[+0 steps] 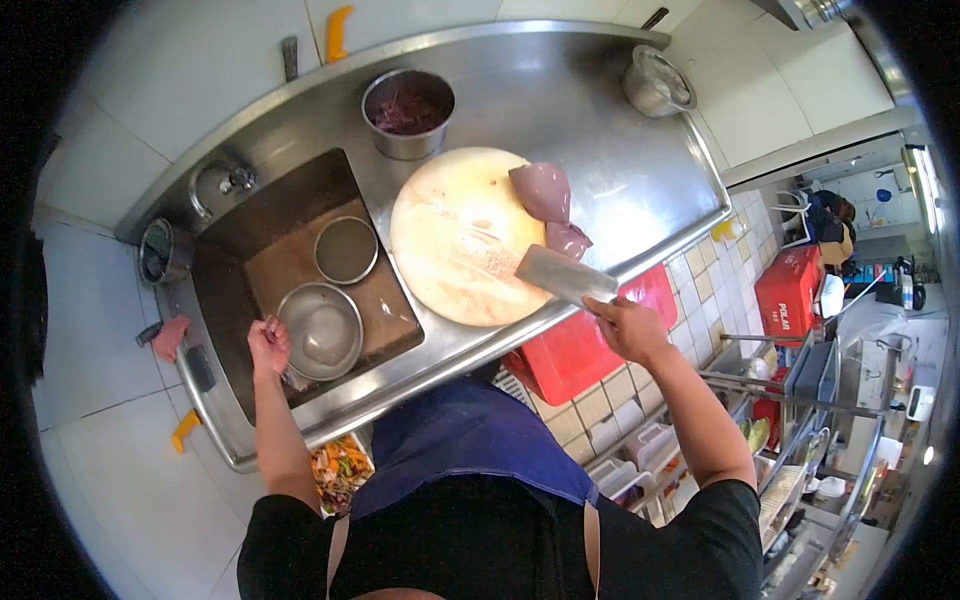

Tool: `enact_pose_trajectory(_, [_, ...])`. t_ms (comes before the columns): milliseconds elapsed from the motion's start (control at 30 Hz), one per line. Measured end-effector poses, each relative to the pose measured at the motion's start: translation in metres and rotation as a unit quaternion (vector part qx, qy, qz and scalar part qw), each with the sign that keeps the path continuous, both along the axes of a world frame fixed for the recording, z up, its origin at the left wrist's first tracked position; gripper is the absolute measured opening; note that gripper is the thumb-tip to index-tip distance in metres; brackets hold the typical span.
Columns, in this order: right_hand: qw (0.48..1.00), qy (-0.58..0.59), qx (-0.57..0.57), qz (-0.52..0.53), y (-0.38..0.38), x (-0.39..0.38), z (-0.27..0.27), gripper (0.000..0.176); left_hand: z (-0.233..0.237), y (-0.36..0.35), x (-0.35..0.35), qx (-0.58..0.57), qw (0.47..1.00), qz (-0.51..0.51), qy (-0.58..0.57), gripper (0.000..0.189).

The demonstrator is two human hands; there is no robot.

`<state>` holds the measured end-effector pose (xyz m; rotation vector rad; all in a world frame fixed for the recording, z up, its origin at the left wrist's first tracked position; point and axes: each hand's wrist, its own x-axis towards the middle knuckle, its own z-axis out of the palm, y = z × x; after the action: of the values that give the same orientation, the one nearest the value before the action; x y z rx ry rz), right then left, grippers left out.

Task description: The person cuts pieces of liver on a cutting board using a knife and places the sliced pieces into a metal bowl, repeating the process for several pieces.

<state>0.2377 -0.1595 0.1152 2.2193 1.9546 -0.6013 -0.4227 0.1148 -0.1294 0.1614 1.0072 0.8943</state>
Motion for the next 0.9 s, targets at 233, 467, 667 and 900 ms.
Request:
enact_pose_trajectory(233, [0.987, 0.085, 0.117, 0.068, 0.129, -0.136, -0.038, 0.043, 0.111, 0.081, 0.138, 0.125, 0.988, -0.06, 0.065, 0.038])
enact_pose_trajectory(467, [0.977, 0.171, 0.108, -0.065, 0.031, -0.136, 0.011, 0.045, 0.217, 0.26, 0.336, 0.465, 0.813, -0.221, 0.272, 0.037])
enact_pose_trajectory(667, [0.905, 0.206, 0.211, -0.307, -0.114, -0.088, -0.017, 0.039, 0.24, 0.219, 0.44, 0.43, 0.377, -0.239, 0.785, 0.112])
enact_pose_trajectory(900, [0.743, 0.217, 0.324, -0.544, -0.226, -0.087, -0.05, 0.041, 0.176, 0.045, 0.591, 0.704, 0.382, -0.509, 0.314, 0.047])
